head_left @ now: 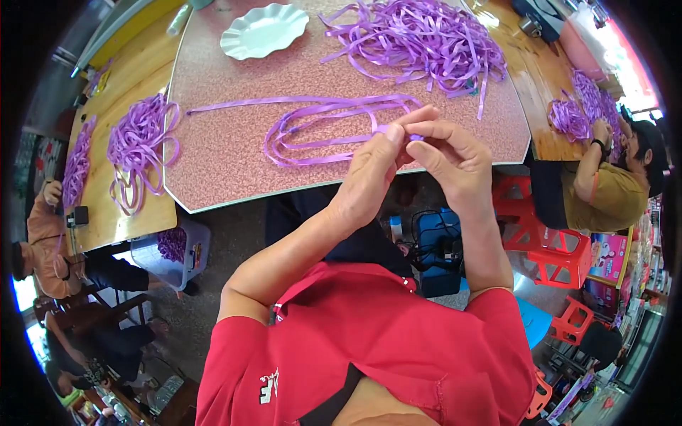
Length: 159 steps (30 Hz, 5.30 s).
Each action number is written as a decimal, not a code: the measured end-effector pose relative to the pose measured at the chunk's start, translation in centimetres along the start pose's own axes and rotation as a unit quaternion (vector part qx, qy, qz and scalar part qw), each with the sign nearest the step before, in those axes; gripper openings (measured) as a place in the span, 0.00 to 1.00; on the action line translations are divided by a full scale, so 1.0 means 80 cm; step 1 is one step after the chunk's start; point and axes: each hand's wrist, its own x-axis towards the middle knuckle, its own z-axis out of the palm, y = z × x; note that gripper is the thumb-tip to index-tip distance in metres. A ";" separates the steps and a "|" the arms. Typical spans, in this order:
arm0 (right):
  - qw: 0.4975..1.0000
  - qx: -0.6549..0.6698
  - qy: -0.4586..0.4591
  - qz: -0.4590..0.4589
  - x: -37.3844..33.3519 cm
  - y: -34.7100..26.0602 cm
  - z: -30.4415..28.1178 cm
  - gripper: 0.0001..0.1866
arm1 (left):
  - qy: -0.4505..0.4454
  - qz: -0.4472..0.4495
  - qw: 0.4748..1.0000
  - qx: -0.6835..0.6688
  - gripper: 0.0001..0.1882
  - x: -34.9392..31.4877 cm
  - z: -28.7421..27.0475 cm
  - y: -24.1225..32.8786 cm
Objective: Manually tying loops and knots into purple ribbons to prepare them for a gift or decoration.
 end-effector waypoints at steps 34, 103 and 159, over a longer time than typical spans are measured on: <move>0.859 0.357 0.363 -0.052 -0.059 0.099 -0.318 0.11 | 0.360 0.216 0.908 -0.005 0.21 0.008 -0.233 0.162; 0.986 0.102 -0.031 0.125 0.034 0.000 0.036 0.09 | 0.083 0.106 0.950 0.282 0.07 -0.041 -0.054 0.083; 0.952 -0.221 -0.060 -0.203 0.037 0.010 0.033 0.06 | 0.093 0.105 0.911 0.388 0.06 -0.036 -0.042 0.087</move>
